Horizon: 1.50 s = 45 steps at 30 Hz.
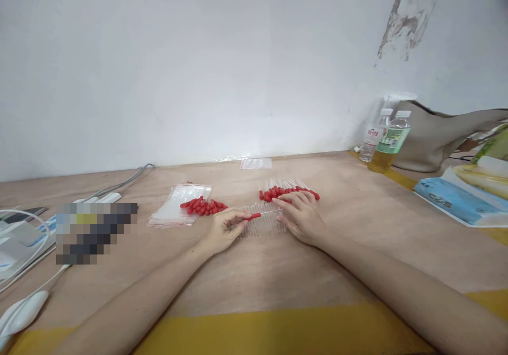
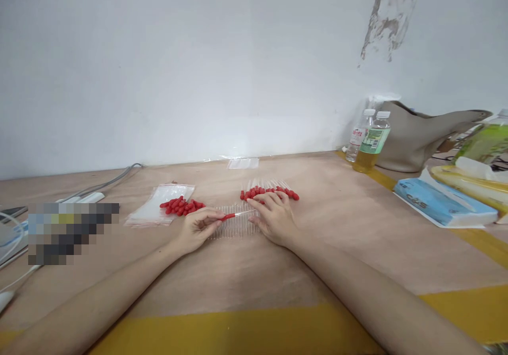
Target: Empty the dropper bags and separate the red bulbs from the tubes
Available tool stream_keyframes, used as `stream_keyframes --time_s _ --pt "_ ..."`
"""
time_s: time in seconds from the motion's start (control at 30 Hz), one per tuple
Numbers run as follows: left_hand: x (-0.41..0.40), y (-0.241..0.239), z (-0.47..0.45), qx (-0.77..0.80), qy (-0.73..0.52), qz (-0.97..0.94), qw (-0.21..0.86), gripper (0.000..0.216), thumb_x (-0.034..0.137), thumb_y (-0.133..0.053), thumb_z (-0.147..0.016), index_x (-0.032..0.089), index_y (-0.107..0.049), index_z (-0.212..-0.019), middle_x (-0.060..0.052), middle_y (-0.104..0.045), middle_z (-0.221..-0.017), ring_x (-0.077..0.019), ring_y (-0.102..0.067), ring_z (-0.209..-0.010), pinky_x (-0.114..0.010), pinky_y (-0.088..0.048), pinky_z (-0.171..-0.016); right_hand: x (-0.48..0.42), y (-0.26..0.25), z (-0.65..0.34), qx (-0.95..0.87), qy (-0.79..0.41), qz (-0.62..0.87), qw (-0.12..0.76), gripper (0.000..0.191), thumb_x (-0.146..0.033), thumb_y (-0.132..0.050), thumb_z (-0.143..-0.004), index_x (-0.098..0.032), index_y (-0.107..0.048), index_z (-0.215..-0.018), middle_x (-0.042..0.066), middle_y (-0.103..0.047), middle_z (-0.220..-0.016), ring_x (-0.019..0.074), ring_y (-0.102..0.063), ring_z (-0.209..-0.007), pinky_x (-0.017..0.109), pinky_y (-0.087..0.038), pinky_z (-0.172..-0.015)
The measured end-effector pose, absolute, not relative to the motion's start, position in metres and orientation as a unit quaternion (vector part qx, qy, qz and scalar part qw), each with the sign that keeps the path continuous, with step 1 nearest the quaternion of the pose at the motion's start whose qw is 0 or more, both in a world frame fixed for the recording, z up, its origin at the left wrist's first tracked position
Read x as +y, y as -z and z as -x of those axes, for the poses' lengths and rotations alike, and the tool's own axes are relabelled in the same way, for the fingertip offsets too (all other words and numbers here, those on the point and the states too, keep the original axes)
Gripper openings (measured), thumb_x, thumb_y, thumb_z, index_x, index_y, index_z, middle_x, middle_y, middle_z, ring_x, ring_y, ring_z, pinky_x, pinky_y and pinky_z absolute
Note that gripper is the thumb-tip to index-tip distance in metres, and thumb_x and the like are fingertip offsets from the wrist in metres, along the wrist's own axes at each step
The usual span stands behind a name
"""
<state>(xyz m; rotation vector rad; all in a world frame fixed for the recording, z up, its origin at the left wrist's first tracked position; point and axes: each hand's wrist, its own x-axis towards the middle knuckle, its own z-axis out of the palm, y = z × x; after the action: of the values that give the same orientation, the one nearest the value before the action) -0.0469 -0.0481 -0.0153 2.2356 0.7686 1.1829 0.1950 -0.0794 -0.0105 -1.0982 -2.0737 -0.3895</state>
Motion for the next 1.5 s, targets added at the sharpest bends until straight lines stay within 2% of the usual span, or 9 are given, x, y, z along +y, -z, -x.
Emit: stream_keyframes --time_s 0.17,0.3,0.4,0.6,0.83,1.0,1.2,1.5 --pt "-0.053 0.012 0.047 0.263 -0.420 -0.838 0.227 0.016 0.018 -0.052 -0.079 0.015 -0.062 -0.091 -0.008 -0.064 -0.091 -0.0151 -0.061 -0.084 -0.028 -0.051 -0.073 -0.075 0.018 -0.193 -0.835 0.171 0.392 0.345 0.024 -0.030 -0.042 -0.088 -0.023 -0.060 -0.102 0.002 -0.064 -0.080 0.0150 -0.050 -0.080 0.040 -0.022 -0.091" --pt "-0.058 0.005 0.044 0.276 -0.405 -0.859 0.148 0.022 0.023 -0.056 -0.077 0.017 -0.058 -0.098 -0.008 -0.063 -0.096 -0.0174 -0.059 -0.089 -0.033 -0.047 -0.080 -0.076 0.020 -0.190 -0.848 0.173 0.371 0.338 0.022 -0.028 -0.042 -0.087 -0.021 -0.063 -0.087 0.001 -0.060 -0.068 0.0141 -0.047 -0.073 0.037 -0.025 -0.087" --pt "-0.060 0.005 0.039 0.274 -0.372 -0.883 0.082 0.025 0.030 -0.059 -0.076 0.019 -0.059 -0.099 -0.007 -0.064 -0.095 -0.0183 -0.058 -0.088 -0.033 -0.044 -0.080 -0.079 0.018 -0.185 -0.852 0.173 0.355 0.344 0.023 -0.027 -0.042 -0.087 -0.019 -0.063 -0.083 0.001 -0.058 -0.064 0.0137 -0.045 -0.070 0.036 -0.026 -0.084" --pt "-0.055 0.014 0.035 0.257 -0.354 -0.899 -0.009 0.018 0.031 -0.053 -0.082 0.021 -0.062 -0.093 -0.004 -0.066 -0.078 -0.0157 -0.058 -0.074 -0.030 -0.040 -0.070 -0.082 0.016 -0.181 -0.859 0.166 0.342 0.341 0.023 -0.026 -0.041 -0.087 -0.019 -0.063 -0.082 0.001 -0.058 -0.063 0.0139 -0.045 -0.069 0.036 -0.025 -0.085" --pt "-0.056 0.012 0.036 0.269 -0.365 -0.891 -0.013 0.016 0.033 -0.054 -0.081 0.020 -0.063 -0.087 -0.002 -0.066 -0.074 -0.0143 -0.056 -0.069 -0.029 -0.038 -0.068 -0.083 0.016 -0.184 -0.864 0.132 0.355 0.331 0.024 -0.026 -0.040 -0.087 -0.019 -0.063 -0.082 0.001 -0.059 -0.065 0.0141 -0.045 -0.071 0.037 -0.025 -0.086" --pt "-0.057 0.012 0.035 0.246 -0.344 -0.905 -0.033 0.017 0.032 -0.051 -0.083 0.020 -0.062 -0.087 -0.002 -0.065 -0.073 -0.0145 -0.054 -0.069 -0.029 -0.037 -0.068 -0.082 0.019 -0.181 -0.857 0.115 0.363 0.347 0.026 -0.040 -0.047 -0.085 -0.022 -0.063 -0.094 0.001 -0.062 -0.066 0.0144 -0.048 -0.073 0.037 -0.024 -0.087" --pt "-0.060 0.011 0.036 0.267 -0.299 -0.915 -0.044 0.025 0.031 -0.039 -0.088 0.019 -0.060 -0.081 -0.004 -0.058 -0.069 -0.0153 -0.049 -0.068 -0.031 -0.035 -0.069 -0.082 0.017 -0.174 -0.864 0.136 0.334 0.351 0.030 -0.033 -0.042 -0.088 -0.021 -0.065 -0.074 -0.001 -0.056 -0.053 0.0119 -0.042 -0.062 0.035 -0.024 -0.080" --pt "-0.063 0.004 0.036 0.264 -0.241 -0.934 -0.022 0.032 0.025 -0.029 -0.090 0.018 -0.051 -0.067 -0.001 -0.053 -0.061 -0.0144 -0.045 -0.066 -0.034 -0.032 -0.074 -0.089 0.012 -0.178 -0.862 0.235 0.298 0.336 0.026 -0.028 -0.042 -0.088 -0.019 -0.058 -0.070 -0.002 -0.053 -0.054 0.0113 -0.039 -0.062 0.033 -0.024 -0.074"
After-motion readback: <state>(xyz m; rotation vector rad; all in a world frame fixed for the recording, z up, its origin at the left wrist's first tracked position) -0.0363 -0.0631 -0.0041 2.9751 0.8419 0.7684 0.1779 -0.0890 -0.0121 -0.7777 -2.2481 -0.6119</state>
